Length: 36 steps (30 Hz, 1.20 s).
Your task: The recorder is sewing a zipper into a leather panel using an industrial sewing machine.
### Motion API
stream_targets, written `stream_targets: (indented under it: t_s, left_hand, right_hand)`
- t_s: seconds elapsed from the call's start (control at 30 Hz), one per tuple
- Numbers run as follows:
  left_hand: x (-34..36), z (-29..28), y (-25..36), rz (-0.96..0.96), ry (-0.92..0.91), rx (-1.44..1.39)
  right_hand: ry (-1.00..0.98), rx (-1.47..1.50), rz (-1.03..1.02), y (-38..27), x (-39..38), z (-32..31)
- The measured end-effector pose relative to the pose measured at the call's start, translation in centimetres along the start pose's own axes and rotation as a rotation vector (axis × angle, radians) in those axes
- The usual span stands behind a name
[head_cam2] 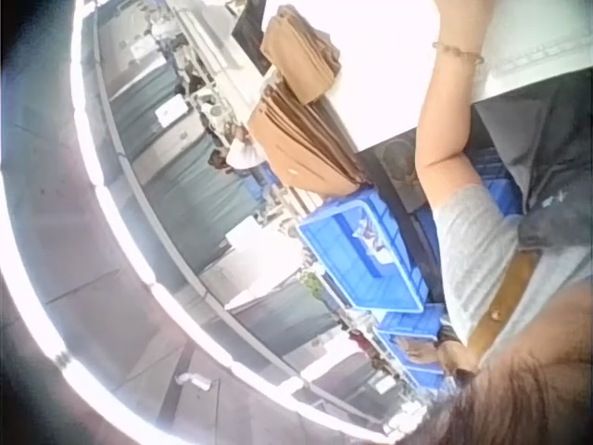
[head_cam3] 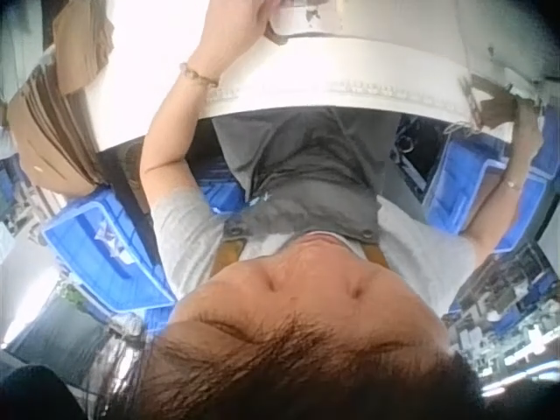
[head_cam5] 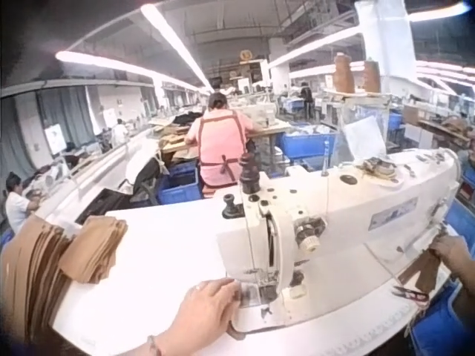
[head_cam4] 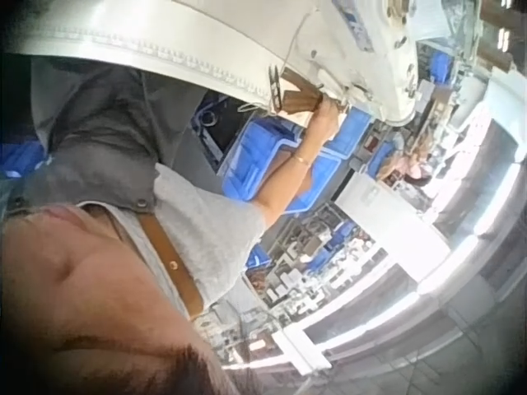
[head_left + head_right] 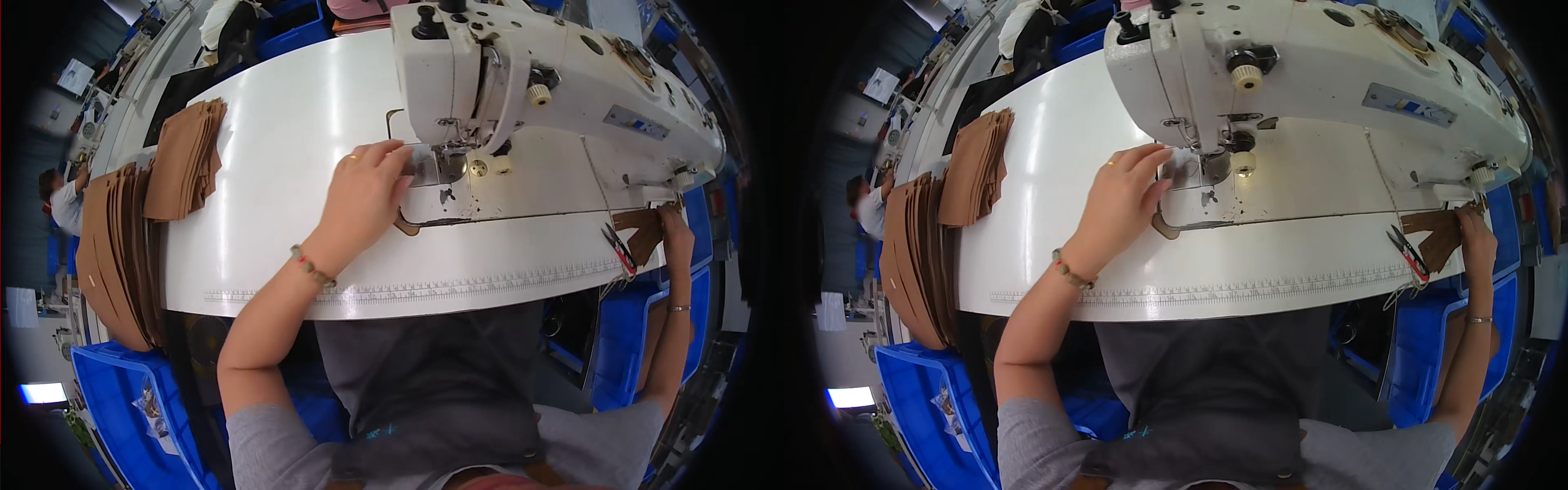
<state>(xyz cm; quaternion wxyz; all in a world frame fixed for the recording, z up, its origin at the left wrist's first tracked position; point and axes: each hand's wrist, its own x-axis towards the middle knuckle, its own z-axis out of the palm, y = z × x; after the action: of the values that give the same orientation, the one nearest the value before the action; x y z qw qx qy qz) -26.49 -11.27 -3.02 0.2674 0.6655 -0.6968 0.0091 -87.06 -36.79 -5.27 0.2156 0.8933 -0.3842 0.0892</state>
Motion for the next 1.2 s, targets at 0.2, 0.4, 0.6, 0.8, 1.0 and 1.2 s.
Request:
stream_targets:
  t_s: [0.2,0.4,0.6,0.8,1.0,1.2]
  left_hand:
    - [0.1,3.2,1.8,0.120,-0.053,0.472]
    - [2.2,3.4,-0.4,0.090,-0.105,0.577]
    - [1.6,3.4,-1.5,0.126,-0.023,0.512]
    - [2.7,2.5,-3.8,-0.087,-0.044,0.408]
    - [1.2,-0.1,-7.9,-0.175,0.092,0.307]
    - [-4.1,-11.2,-16.9,-0.484,0.207,0.708]
  right_hand:
    - [-0.118,-0.049,0.063,-0.1,0.4,-1.3]
    - [-0.133,-0.037,0.085,1.0,0.6,-0.5]
    - [0.150,-0.007,0.135,2.5,-0.7,-1.0]
    - [0.433,0.141,0.073,-2.3,-0.4,-6.8]
    - [0.179,0.573,-0.129,-19.7,3.3,-8.1]
    - [0.228,0.813,-0.255,-29.8,7.1,-8.3]
